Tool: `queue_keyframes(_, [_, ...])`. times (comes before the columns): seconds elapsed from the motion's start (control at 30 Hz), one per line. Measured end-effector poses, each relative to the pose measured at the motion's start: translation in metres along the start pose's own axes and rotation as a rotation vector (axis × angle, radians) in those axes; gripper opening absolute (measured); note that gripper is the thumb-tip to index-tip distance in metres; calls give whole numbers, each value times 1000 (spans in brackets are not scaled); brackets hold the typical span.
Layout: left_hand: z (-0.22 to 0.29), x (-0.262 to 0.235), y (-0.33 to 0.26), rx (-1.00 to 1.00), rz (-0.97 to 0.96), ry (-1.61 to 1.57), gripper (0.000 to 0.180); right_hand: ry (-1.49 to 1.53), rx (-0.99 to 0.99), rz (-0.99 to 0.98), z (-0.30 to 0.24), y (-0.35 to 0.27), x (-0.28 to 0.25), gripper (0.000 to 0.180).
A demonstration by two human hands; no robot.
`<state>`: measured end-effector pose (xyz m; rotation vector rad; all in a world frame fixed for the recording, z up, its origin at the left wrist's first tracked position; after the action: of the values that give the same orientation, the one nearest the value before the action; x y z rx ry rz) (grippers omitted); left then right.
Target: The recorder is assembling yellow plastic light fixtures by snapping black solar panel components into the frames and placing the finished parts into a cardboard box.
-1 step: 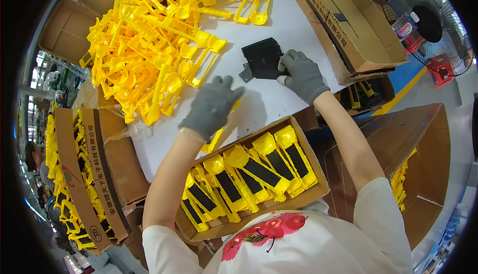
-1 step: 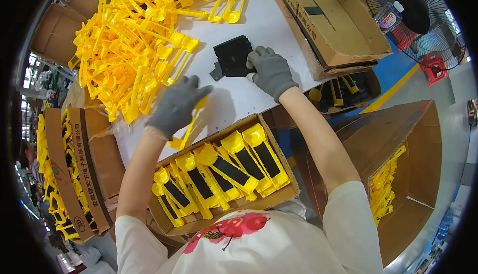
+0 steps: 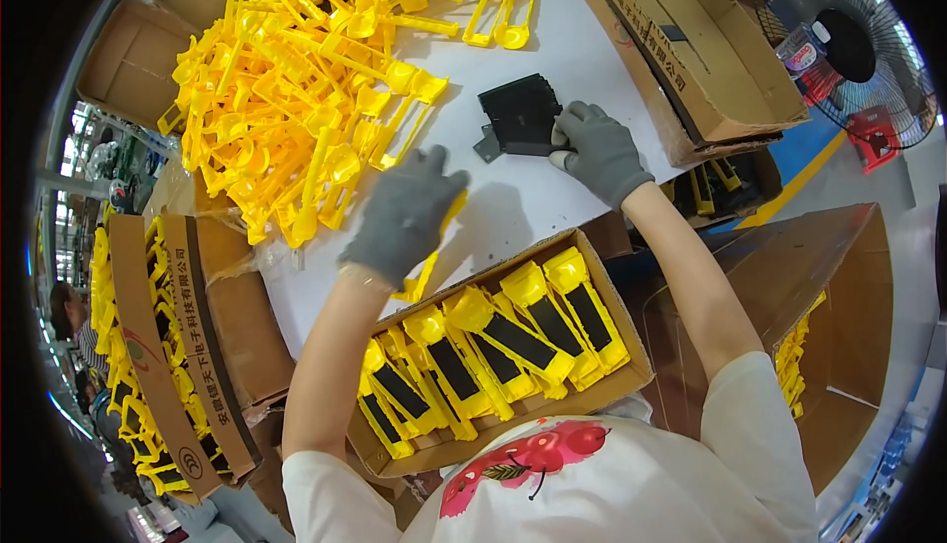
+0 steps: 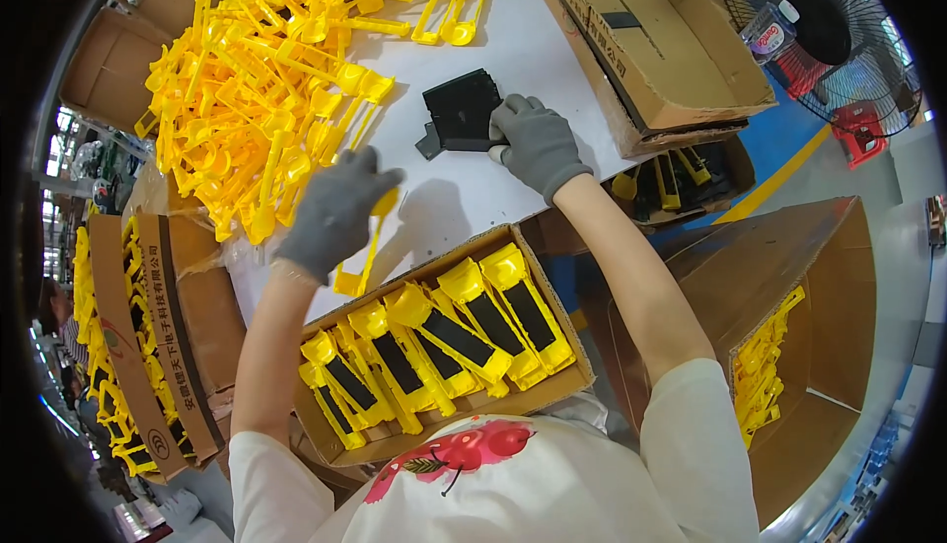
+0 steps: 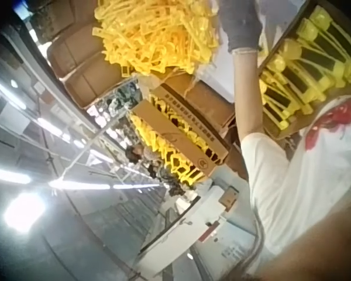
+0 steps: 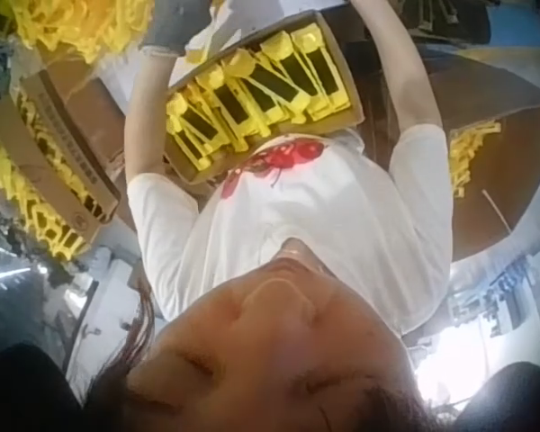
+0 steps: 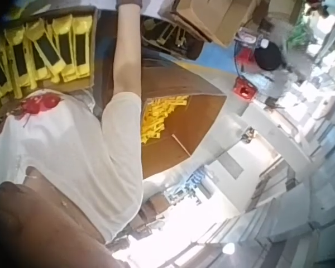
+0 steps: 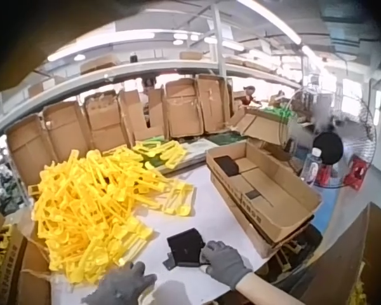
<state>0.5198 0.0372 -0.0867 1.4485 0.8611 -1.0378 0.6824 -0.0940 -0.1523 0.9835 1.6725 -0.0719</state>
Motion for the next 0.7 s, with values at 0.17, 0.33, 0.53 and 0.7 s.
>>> queue_keyframes(0.17, [-30,-79,-48,-389,121,-239,31,454,297,178,-3,-36,-31,20])
queue_keyframes(0.33, [-12,-39,-140,-1249,324,-1257,16,1026,599,-126,-78,-82,-76,19])
queue_keyframes(0.53, [56,-12,-160,-1422,336,-1591,30,717,287,-92,-125,-109,-86,22])
queue_keyframes(0.7, [73,-18,-159,-1473,348,-1632,29,603,215,-81,-132,-119,-85,20])
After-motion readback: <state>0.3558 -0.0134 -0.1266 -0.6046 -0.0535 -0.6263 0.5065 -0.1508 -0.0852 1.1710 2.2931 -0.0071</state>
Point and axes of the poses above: each hand's wrist, its own y-axis towards the middle knuckle, its own x-axis out of the palm, z = x × y, the point moved 7 cm from there along y, towards the middle knuckle, and after that the axes turned 15 degrees about z, right-handed, at the moved point
